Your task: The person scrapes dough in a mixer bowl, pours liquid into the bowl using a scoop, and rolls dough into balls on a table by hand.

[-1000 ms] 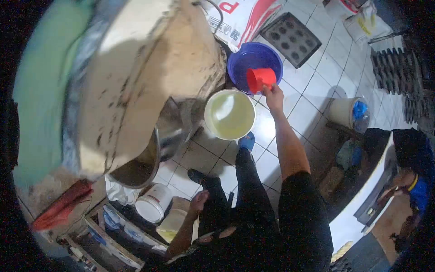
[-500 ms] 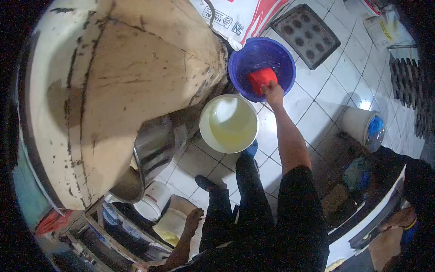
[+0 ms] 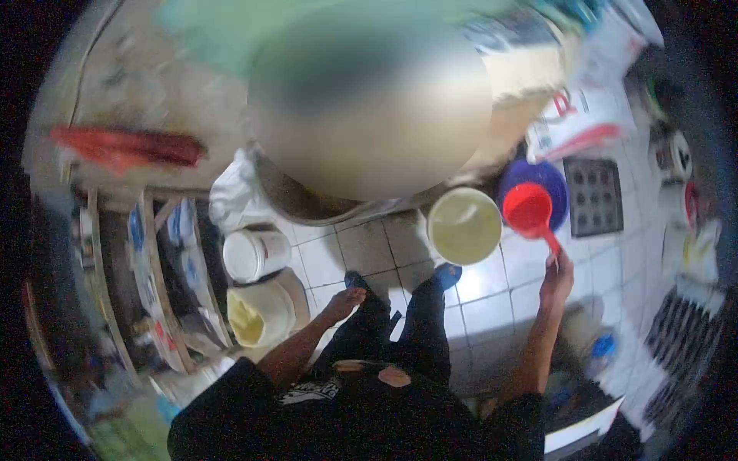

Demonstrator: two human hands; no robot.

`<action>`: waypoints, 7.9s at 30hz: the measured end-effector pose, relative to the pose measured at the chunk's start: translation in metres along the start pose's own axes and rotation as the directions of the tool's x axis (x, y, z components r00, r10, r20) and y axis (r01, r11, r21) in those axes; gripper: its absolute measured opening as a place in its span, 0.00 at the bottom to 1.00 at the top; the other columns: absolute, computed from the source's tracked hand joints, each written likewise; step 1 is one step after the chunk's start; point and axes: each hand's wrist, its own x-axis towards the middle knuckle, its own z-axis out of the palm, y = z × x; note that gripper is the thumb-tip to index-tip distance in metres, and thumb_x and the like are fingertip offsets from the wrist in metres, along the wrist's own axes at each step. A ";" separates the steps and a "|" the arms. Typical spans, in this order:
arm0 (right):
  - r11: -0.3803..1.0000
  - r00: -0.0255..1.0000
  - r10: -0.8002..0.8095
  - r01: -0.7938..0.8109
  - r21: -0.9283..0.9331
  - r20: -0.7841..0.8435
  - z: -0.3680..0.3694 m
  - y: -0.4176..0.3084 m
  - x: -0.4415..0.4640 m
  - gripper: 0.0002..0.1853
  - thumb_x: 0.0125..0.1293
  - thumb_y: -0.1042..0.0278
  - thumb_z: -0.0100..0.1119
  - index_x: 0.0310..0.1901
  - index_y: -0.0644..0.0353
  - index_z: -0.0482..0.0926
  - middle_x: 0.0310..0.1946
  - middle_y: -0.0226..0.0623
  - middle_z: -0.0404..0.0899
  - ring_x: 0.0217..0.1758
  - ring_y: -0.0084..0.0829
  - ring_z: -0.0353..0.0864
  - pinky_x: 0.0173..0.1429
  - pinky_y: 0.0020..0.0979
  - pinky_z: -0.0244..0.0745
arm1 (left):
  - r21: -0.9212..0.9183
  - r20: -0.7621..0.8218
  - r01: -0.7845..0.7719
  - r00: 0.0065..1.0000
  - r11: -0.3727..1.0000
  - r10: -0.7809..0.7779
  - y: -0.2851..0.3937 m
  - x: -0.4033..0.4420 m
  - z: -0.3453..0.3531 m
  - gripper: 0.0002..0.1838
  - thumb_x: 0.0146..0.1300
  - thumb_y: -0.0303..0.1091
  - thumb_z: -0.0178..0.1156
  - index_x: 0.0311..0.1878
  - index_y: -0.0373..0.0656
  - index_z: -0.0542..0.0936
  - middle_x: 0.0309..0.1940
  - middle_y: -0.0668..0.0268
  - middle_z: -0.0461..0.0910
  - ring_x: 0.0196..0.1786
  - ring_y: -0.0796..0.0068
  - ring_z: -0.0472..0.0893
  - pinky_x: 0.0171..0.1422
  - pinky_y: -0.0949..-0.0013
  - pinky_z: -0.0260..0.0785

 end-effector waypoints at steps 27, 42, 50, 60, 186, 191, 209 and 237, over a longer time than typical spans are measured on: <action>0.914 0.822 0.108 -0.304 0.270 0.560 0.474 0.009 -0.354 0.06 0.73 0.70 0.65 0.45 0.62 0.81 0.40 0.36 0.84 0.42 0.29 0.84 0.52 0.29 0.84 | -0.796 -0.356 -0.093 0.872 0.598 -0.337 -0.336 -0.181 -0.112 0.17 0.72 0.44 0.61 0.54 0.41 0.84 0.40 0.67 0.85 0.40 0.77 0.83 0.39 0.69 0.74; 0.977 0.815 0.109 0.018 -0.213 0.570 0.587 0.104 -0.268 0.07 0.72 0.67 0.68 0.39 0.61 0.82 0.30 0.33 0.86 0.32 0.23 0.84 0.42 0.29 0.80 | -0.812 -0.267 0.022 0.875 0.583 -0.404 -0.369 -0.203 -0.144 0.17 0.75 0.42 0.57 0.58 0.43 0.83 0.47 0.66 0.86 0.45 0.72 0.84 0.45 0.65 0.75; 0.819 0.664 0.001 0.428 -0.381 0.747 0.605 0.082 -0.255 0.10 0.72 0.64 0.68 0.42 0.62 0.81 0.30 0.36 0.86 0.32 0.26 0.84 0.40 0.32 0.79 | -0.799 -0.353 -0.027 0.829 0.600 -0.433 -0.245 -0.134 -0.267 0.19 0.76 0.38 0.60 0.64 0.40 0.81 0.50 0.63 0.86 0.50 0.71 0.83 0.56 0.64 0.75; 0.548 0.588 -0.052 0.693 -0.469 0.807 0.609 0.075 -0.253 0.12 0.69 0.61 0.69 0.42 0.62 0.81 0.27 0.46 0.84 0.29 0.38 0.84 0.40 0.39 0.80 | -0.691 -0.293 0.033 0.900 0.722 -0.323 -0.297 -0.114 -0.286 0.19 0.77 0.42 0.58 0.62 0.39 0.81 0.49 0.62 0.85 0.49 0.71 0.84 0.50 0.64 0.76; 0.099 0.723 0.572 -0.529 -0.843 -0.387 -0.028 0.263 -0.424 0.31 0.72 0.34 0.57 0.59 0.54 0.84 0.59 0.47 0.85 0.62 0.53 0.83 0.66 0.50 0.79 | 0.095 0.447 0.113 0.883 0.989 -0.144 0.052 0.135 -0.105 0.13 0.75 0.40 0.62 0.54 0.43 0.83 0.40 0.66 0.86 0.41 0.74 0.85 0.41 0.69 0.76; 0.613 0.647 0.610 -0.751 -0.245 -0.457 0.007 0.248 -0.580 0.21 0.78 0.46 0.57 0.58 0.54 0.84 0.40 0.45 0.85 0.40 0.46 0.88 0.42 0.42 0.84 | 0.094 0.666 -0.163 0.744 0.982 0.060 0.082 0.204 -0.070 0.18 0.73 0.44 0.64 0.57 0.41 0.84 0.41 0.65 0.86 0.38 0.75 0.84 0.40 0.69 0.75; 0.825 0.393 0.501 -0.486 0.288 -0.771 0.099 0.289 -0.664 0.28 0.69 0.41 0.63 0.53 0.61 0.89 0.49 0.52 0.89 0.51 0.44 0.89 0.56 0.42 0.81 | 0.341 0.912 -0.726 0.408 0.597 -0.024 0.200 0.149 0.089 0.17 0.75 0.42 0.60 0.56 0.40 0.84 0.42 0.67 0.86 0.42 0.75 0.84 0.43 0.69 0.74; 0.547 0.331 0.811 -0.722 0.425 -0.482 -0.095 0.144 -0.524 0.53 0.64 0.10 0.43 0.74 0.49 0.76 0.75 0.45 0.72 0.80 0.49 0.66 0.81 0.56 0.58 | 0.258 0.962 -0.917 0.215 0.305 -0.168 0.550 0.243 0.408 0.11 0.77 0.40 0.62 0.49 0.42 0.84 0.31 0.65 0.81 0.30 0.75 0.78 0.33 0.68 0.72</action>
